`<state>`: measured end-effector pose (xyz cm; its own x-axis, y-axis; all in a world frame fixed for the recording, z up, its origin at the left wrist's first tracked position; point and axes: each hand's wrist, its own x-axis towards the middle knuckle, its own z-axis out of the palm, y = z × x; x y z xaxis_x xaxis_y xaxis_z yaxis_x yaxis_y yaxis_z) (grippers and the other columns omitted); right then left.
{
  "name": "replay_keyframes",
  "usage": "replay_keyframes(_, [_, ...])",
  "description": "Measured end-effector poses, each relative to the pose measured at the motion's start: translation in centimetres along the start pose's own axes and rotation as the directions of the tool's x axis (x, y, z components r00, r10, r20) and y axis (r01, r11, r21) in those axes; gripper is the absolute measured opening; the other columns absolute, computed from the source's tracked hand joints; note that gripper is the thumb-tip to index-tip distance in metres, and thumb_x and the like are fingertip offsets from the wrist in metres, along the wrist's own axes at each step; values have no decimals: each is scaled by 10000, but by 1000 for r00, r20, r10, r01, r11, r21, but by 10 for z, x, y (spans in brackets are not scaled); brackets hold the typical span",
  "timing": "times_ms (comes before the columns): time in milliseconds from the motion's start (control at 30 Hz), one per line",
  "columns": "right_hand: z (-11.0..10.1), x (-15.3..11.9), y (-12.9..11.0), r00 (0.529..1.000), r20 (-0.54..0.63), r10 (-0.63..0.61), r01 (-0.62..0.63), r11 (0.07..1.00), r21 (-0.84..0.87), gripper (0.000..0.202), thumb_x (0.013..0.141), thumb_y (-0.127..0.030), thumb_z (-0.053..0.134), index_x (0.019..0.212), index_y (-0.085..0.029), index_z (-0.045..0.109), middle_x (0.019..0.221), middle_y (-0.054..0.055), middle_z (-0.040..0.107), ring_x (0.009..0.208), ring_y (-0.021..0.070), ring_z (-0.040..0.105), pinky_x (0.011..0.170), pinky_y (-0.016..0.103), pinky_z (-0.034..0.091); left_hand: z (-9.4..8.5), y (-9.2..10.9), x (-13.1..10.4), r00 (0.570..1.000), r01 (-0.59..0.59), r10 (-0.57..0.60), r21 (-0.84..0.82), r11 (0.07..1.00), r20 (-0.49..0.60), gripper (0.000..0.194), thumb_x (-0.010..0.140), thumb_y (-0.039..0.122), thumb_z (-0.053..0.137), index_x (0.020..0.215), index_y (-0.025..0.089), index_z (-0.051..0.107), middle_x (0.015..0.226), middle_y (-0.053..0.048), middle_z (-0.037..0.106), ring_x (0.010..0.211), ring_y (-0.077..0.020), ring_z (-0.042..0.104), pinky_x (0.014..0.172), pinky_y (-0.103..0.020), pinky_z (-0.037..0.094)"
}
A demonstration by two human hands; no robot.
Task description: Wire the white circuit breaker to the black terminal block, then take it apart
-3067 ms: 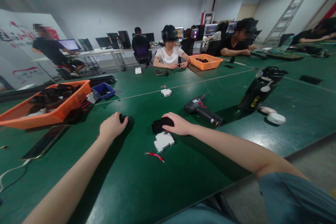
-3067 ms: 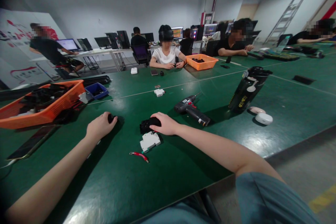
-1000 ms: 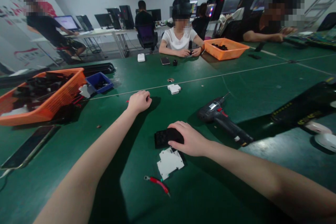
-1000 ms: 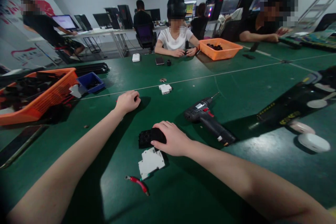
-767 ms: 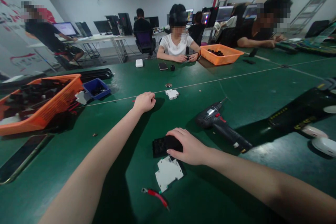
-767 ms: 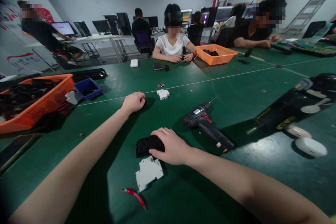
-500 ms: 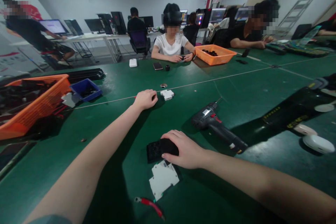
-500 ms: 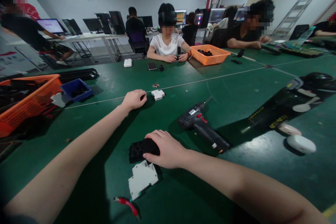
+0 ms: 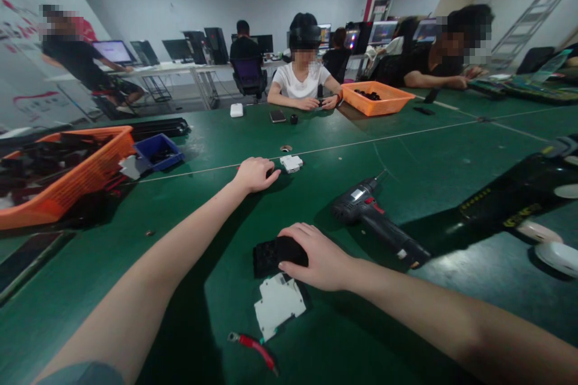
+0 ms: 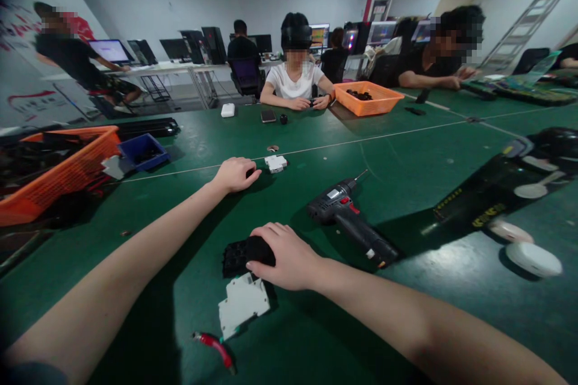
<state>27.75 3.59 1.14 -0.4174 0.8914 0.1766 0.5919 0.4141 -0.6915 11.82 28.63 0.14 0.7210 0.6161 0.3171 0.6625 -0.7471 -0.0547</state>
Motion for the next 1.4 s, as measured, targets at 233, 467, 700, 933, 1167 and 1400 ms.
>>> replay_keyframes(233, [0, -2, -2, 1000, 2, -12, 12, 999, -39, 413, 869, -373, 667, 1227, -209, 543, 1177, 83, 621, 1093, 260, 548, 940, 435, 446, -8, 0, -2, 997, 51, -52, -25, 998, -48, 562, 980, 538, 242, 895, 221, 698, 951, -63, 721, 895, -220, 652, 681, -302, 425])
replay_keyframes(467, [-2, -2, -3, 1000, 3, -17, 17, 998, -57, 411, 868, -381, 665, 1221, -207, 547, 1165, 87, 622, 1079, 260, 555, 922, 429, 455, -9, -2, 4, 998, 57, -57, 7, 998, 0, 424, 924, 503, 388, 818, 220, 686, 851, -61, 716, 788, -217, 653, 636, -293, 427])
replay_keyframes(700, [-2, -3, -4, 1000, 10, -16, 16, 998, -57, 419, 882, -398, 650, 1241, -213, 538, 1181, 87, 618, 1095, 265, 551, 930, 435, 454, -34, -4, -17, 1000, 25, -25, 11, 1000, 11, 314, 895, 369, 458, 1066, 220, 676, 1103, -89, 681, 1003, -240, 631, 846, -344, 487])
replay_keyframes(933, [1, -3, -4, 1000, 12, -25, 26, 996, -81, 368, 900, -364, 626, 1222, -213, 532, 1167, 90, 610, 1087, 264, 545, 925, 443, 444, -36, -9, -108, 1000, 11, -13, -60, 998, -28, 280, 923, 284, 432, 1040, 207, 675, 1045, -93, 683, 972, -228, 633, 893, -385, 508])
replay_keyframes(1167, [7, -2, -3, 1000, 20, -22, 24, 995, -93, 369, 907, -366, 615, 1232, -220, 519, 1165, 98, 598, 1081, 270, 542, 908, 452, 457, -24, -11, -133, 998, 42, -49, -150, 988, -46, 375, 910, 268, 429, 1222, 210, 629, 1243, -92, 649, 1130, -230, 613, 989, -387, 504])
replay_keyframes(1400, [7, -2, -3, 999, 39, 11, -7, 995, -104, 377, 922, -392, 596, 1251, -229, 512, 1174, 96, 591, 1074, 267, 553, 906, 448, 467, -23, -10, -136, 999, 24, -31, -167, 986, -40, 392, 903, 261, 429, 1250, 186, 597, 1260, -90, 647, 1149, -216, 603, 1002, -358, 481])
